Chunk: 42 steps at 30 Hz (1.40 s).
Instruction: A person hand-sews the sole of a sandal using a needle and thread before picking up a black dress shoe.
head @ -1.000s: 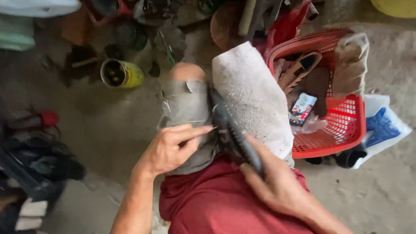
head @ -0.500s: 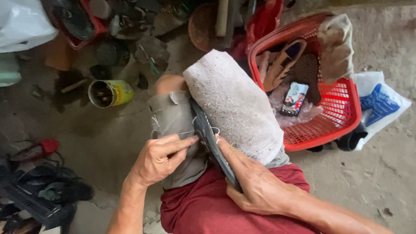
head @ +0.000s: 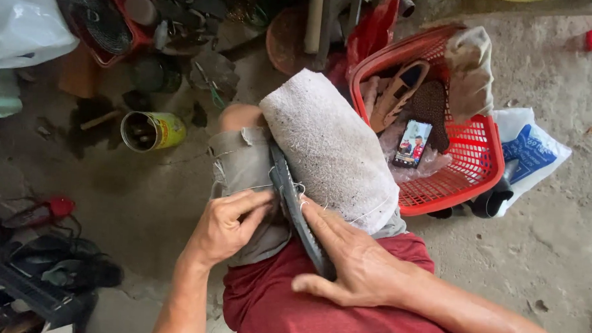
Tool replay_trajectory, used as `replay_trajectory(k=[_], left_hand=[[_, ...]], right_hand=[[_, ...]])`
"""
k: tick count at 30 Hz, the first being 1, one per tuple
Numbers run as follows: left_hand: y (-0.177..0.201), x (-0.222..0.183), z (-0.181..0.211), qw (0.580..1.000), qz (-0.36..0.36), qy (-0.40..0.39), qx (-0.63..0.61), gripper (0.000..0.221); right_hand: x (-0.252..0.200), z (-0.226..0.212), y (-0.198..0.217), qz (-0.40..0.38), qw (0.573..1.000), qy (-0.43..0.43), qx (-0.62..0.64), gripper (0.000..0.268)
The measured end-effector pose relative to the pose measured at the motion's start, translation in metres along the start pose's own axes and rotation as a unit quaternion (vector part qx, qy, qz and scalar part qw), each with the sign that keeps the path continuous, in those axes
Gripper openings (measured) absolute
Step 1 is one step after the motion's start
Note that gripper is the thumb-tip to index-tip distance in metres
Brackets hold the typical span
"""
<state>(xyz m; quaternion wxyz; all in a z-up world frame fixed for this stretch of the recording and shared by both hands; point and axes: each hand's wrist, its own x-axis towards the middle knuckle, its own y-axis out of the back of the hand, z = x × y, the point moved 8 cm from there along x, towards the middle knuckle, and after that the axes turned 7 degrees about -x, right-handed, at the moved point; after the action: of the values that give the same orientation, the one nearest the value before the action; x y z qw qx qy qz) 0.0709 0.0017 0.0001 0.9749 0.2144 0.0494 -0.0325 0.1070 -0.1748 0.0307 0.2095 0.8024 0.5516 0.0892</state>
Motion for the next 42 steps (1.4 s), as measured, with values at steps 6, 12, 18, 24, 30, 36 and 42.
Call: replay_trajectory(k=[6, 12, 18, 24, 30, 36, 42], left_hand=[[-0.008, -0.006, 0.011, 0.991, 0.038, 0.067, 0.108, 0.017], [-0.022, -0.003, 0.0, 0.995, 0.043, 0.067, 0.062, 0.013], [-0.015, -0.003, 0.006, 0.997, 0.006, 0.059, 0.049, 0.025], [-0.007, 0.006, 0.016, 0.999, -0.004, 0.041, -0.012, 0.029], [-0.006, 0.018, 0.028, 0.999, -0.005, 0.035, 0.024, 0.032], [-0.006, 0.014, 0.012, 0.998, -0.003, 0.05, 0.04, 0.034], [-0.005, 0.019, 0.024, 0.998, -0.021, 0.032, 0.044, 0.031]], right_hand=[[-0.04, 0.1, 0.068, 0.224, 0.941, -0.134, -0.214, 0.014], [-0.004, 0.054, 0.058, 0.307, 0.862, -0.022, -0.403, 0.041], [0.021, 0.032, 0.019, 0.161, 0.956, -0.015, -0.245, 0.021], [0.023, 0.013, 0.047, 0.119, 0.952, -0.064, 0.275, 0.012], [0.032, 0.058, 0.017, 0.183, 0.978, -0.082, -0.053, 0.024], [0.038, 0.051, 0.012, 0.152, 0.975, -0.074, -0.144, 0.025], [0.036, 0.028, 0.027, 0.146, 0.979, -0.056, -0.132, 0.035]])
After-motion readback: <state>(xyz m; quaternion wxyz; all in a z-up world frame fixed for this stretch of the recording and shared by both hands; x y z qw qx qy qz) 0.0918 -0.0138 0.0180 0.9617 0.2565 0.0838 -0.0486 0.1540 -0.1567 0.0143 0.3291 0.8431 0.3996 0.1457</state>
